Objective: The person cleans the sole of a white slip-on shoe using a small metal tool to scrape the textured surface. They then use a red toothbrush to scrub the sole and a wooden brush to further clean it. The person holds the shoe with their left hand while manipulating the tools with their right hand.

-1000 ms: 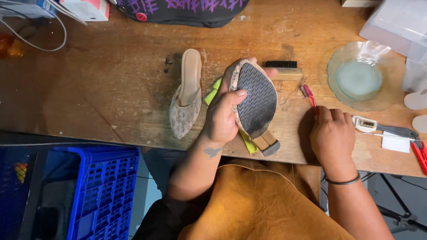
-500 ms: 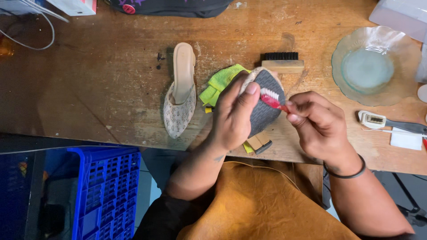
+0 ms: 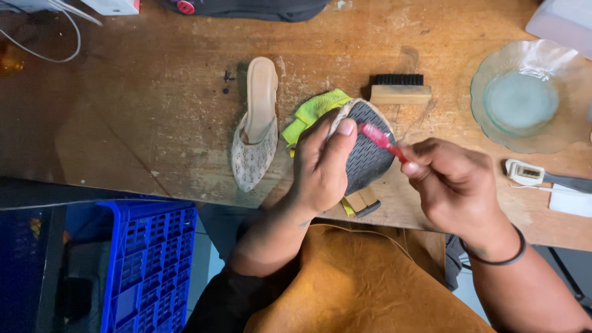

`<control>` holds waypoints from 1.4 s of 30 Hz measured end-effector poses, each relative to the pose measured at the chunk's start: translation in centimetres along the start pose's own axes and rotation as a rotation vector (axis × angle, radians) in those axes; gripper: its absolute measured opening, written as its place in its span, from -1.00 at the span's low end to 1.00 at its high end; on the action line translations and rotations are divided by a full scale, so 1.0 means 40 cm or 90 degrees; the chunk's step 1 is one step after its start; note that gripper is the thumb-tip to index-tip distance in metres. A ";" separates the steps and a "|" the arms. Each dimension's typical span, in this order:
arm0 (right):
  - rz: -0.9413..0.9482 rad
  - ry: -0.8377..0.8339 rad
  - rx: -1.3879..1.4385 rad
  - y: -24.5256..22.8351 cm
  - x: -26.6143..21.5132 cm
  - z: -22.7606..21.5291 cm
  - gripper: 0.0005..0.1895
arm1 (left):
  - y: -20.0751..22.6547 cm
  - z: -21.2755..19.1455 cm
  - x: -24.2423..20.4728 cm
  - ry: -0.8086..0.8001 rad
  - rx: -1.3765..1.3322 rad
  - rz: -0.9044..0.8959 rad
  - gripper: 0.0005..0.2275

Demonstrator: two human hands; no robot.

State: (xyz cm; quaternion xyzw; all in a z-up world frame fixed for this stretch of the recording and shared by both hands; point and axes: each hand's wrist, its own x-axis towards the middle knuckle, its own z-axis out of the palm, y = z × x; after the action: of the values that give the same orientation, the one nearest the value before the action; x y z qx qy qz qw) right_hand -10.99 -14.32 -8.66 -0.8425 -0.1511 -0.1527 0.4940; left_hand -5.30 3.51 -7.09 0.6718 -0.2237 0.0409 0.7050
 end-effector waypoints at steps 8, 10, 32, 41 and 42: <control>0.058 -0.006 -0.006 0.004 -0.037 -0.007 -0.93 | -0.013 0.001 -0.019 0.035 0.008 -0.014 -0.78; 0.051 -0.043 -0.012 0.008 -0.039 -0.006 -0.92 | -0.016 -0.006 -0.015 0.054 0.019 -0.017 -0.79; -0.068 0.043 -0.126 0.020 -0.044 0.031 -0.88 | -0.032 0.012 -0.027 0.084 -0.012 -0.068 -0.80; -0.061 0.025 -0.107 0.041 -0.082 0.055 -0.90 | -0.024 0.007 -0.007 0.104 0.006 -0.060 -0.77; -0.065 -0.002 -0.087 0.037 -0.084 0.068 -0.91 | -0.023 0.000 -0.001 0.099 0.007 -0.059 -0.75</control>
State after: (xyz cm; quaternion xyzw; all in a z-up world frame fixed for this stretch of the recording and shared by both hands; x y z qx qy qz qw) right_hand -13.13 -12.95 -12.44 -0.8656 -0.1840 -0.1864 0.4269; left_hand -5.02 3.44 -7.97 0.6804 -0.1363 0.0616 0.7174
